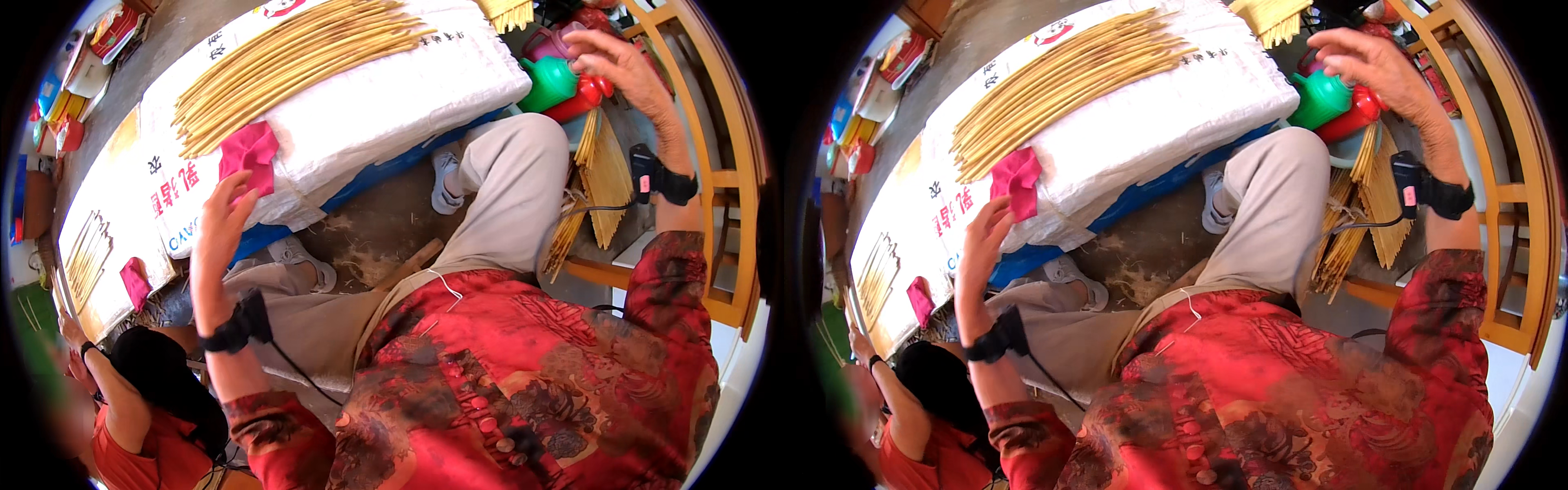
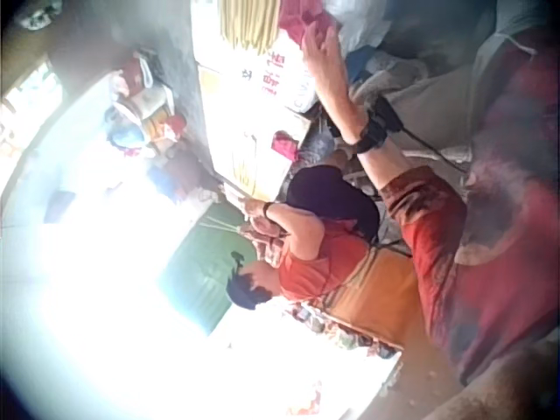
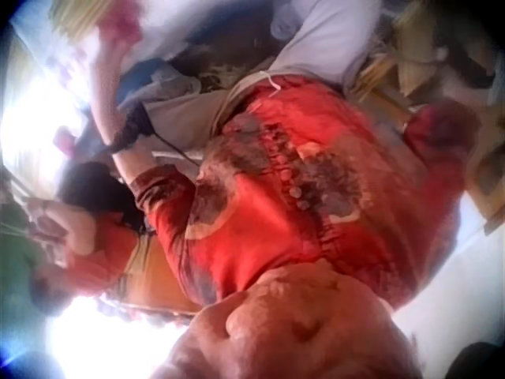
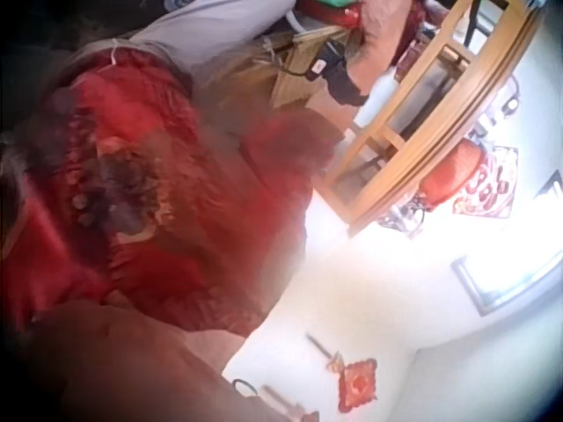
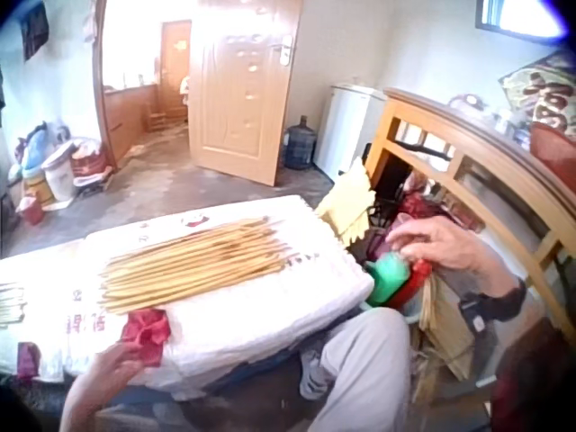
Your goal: The person groups wooden sticks together on a table, ties them with paper bands, bundles them with string, and stacks the assembled wooden mats on shelves.
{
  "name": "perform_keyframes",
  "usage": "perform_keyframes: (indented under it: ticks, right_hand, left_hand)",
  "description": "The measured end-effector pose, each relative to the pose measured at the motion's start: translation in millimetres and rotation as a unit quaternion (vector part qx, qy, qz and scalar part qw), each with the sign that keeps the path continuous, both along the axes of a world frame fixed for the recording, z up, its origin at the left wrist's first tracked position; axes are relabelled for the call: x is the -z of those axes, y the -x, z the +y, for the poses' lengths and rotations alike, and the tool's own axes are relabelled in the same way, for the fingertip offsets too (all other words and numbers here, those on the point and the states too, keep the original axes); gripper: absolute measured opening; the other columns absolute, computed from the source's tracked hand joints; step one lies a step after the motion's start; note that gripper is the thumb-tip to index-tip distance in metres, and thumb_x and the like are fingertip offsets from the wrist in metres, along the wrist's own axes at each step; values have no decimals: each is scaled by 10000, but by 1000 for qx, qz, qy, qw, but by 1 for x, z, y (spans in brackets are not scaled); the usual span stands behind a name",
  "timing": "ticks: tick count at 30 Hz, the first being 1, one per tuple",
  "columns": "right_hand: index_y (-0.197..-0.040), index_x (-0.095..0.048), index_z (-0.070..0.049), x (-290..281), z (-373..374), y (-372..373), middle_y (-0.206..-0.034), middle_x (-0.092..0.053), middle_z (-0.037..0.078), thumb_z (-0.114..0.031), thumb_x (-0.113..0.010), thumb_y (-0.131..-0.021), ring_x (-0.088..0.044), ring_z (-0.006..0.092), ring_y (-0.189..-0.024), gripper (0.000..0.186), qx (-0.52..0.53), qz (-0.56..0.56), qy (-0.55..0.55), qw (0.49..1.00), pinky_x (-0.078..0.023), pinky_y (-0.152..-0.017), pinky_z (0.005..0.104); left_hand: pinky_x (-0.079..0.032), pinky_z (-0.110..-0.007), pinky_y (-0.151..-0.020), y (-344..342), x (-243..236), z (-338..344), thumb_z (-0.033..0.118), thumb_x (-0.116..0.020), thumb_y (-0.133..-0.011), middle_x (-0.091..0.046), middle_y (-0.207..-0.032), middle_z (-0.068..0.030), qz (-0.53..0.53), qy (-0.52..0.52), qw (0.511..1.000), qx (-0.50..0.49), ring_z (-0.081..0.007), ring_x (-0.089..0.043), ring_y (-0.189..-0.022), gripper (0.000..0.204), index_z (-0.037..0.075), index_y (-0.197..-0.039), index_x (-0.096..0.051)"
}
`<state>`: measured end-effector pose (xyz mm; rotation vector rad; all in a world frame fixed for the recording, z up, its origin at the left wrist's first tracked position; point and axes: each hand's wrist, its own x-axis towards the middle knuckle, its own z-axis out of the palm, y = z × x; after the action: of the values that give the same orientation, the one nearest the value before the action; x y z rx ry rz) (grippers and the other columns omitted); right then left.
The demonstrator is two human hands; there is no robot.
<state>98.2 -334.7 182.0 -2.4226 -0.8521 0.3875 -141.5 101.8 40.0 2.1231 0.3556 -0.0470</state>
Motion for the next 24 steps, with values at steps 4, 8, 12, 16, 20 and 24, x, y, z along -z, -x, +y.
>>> perform_keyframes:
  ticks: [4, 8, 12, 16, 20, 24]
  right_hand:
    - [-1159, -531, -66, -14, -26, 1, -1018, -576, 66, -199, -533, -841, -534, 140, -955, 345, -28, -55, 15, 998, -422, -837, 250]
    - [-1111, -544, -25, 33, 4, 52, -997, -585, 81, -126, -515, -828, -556, 176, -920, 302, -14, 46, 47, 998, -421, -870, 288]
    - [-1003, -577, -53, 102, 9, 76, -912, -563, 105, -95, -554, -770, -530, 266, -895, 238, -149, -170, 56, 973, -408, -835, 336]
    - [-981, -583, -69, 130, 27, 72, -907, -566, 77, -70, -590, -733, -537, 242, -882, 249, -182, -273, 41, 944, -406, -811, 328]
    - [-987, -578, -65, 130, 33, 64, -922, -567, 79, -69, -594, -738, -538, 241, -895, 249, -183, -274, 32, 944, -410, -807, 331]
    - [-978, -582, -61, 125, 31, 58, -925, -566, 86, -73, -590, -747, -539, 243, -900, 232, -167, -271, 59, 946, -410, -810, 336]
  left_hand:
    - [-453, -284, -783, 46, -44, -10, 127, -483, -885, -592, -957, -109, -32, 174, 982, -70, -186, -575, -918, 247, -30, -1069, -536]
    - [-440, -266, -675, 109, -44, -6, 133, -457, -908, -561, -862, -79, -218, 235, 931, -177, -162, -548, -791, 210, -23, -1026, -533]
    - [-403, -246, -586, 169, 3, -3, 165, -484, -901, -529, -776, -52, -360, 271, 822, -347, -118, -490, -680, 167, 7, -917, -535]
    - [-427, -237, -565, 263, 116, -34, 273, -508, -863, -562, -751, -19, -59, 267, 827, -490, -101, -513, -628, 253, 39, -948, -556]
    - [-437, -234, -594, 305, 165, -127, 274, -509, -855, -583, -783, -21, 195, 379, 807, -408, -98, -529, -667, 274, 38, -983, -567]
    - [-443, -239, -595, 306, 177, -145, 270, -515, -852, -587, -788, -24, 212, 403, 794, -403, -100, -533, -669, 275, 37, -990, -570]
